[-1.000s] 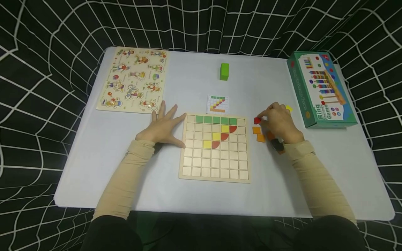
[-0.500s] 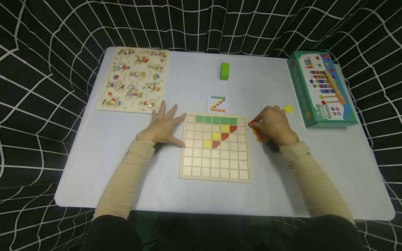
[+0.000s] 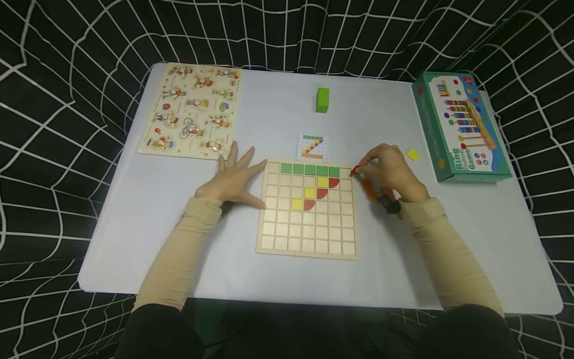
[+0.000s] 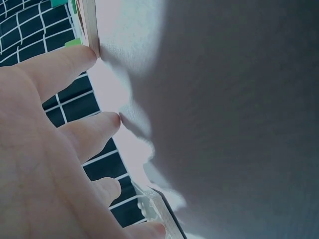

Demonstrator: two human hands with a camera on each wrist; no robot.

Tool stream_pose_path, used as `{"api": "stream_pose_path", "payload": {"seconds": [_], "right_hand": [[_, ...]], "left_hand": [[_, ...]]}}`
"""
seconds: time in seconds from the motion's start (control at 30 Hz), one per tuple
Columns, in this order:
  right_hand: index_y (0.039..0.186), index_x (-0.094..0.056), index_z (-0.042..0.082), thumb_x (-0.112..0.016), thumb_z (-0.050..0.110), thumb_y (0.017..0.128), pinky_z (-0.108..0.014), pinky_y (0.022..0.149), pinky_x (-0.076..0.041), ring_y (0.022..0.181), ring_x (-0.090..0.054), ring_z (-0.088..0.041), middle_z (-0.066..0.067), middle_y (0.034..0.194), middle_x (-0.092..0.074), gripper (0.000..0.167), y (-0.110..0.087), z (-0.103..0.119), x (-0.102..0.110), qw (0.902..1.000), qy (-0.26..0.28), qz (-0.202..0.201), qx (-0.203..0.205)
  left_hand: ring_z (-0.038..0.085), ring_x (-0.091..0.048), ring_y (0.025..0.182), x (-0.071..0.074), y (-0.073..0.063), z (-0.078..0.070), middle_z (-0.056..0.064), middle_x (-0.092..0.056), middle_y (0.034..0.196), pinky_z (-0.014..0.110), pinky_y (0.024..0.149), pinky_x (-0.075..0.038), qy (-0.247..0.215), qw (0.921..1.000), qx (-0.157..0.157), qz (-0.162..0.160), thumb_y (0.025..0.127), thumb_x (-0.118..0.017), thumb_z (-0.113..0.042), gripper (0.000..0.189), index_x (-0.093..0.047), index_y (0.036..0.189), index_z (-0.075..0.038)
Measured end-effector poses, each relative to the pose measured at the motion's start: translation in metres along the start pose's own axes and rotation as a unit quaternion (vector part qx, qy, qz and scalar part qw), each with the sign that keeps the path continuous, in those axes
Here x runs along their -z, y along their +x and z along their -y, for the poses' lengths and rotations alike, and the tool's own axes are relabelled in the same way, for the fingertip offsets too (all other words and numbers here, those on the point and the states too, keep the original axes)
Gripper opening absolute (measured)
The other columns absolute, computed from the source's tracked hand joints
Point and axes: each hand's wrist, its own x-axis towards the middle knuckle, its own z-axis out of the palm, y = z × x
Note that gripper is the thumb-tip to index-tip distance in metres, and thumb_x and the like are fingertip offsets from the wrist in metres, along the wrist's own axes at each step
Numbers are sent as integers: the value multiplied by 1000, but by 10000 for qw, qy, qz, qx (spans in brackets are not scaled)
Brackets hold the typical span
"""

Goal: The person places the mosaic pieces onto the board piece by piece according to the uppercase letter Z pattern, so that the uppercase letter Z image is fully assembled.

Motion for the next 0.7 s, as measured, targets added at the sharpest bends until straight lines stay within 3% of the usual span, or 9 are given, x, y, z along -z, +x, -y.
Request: {"api": "stream_pose_path", "payload": {"seconds": [0.17, 0.33, 0.43, 0.7], "right_hand": [[97, -77, -4, -79, 18, 91, -60, 118, -32, 137, -35, -46, -25, 145, -54, 24, -4, 28, -6, 9979, 125, 416, 478], [87, -80, 3, -83, 18, 87, -65, 117, -24, 144, -30, -47, -23, 156, -49, 16, -7, 54, -22, 9886, -99, 823, 1257], [85, -82, 9, -85, 20, 85, -66, 118, -23, 151, -23, -46, -21, 159, -47, 11, -10, 66, -35, 9826, -183, 1052, 1519], [78, -81, 16, -88, 28, 79, -66, 127, -19, 155, -24, -50, -19, 156, -53, 14, -28, 96, -66, 9647, -615, 1120, 2301]], "left_hand": [[52, 30, 154, 0, 1, 1, 18, 5, 176, 81, 118, 11, 32, 10000, -1, 11, 69, -88, -61, 121, -26, 165, -22], [51, 30, 154, -1, 1, 2, 17, 4, 176, 81, 118, 10, 16, 10000, 5, -13, 69, -88, -62, 121, -27, 165, -23], [52, 30, 154, -1, 1, 2, 18, 5, 176, 81, 118, 10, 30, 10000, 2, 3, 69, -88, -62, 121, -26, 165, -22], [50, 31, 153, 1, 1, 2, 18, 6, 175, 80, 118, 12, -17, 10000, 27, 62, 70, -88, -61, 121, -24, 166, -22]]}}
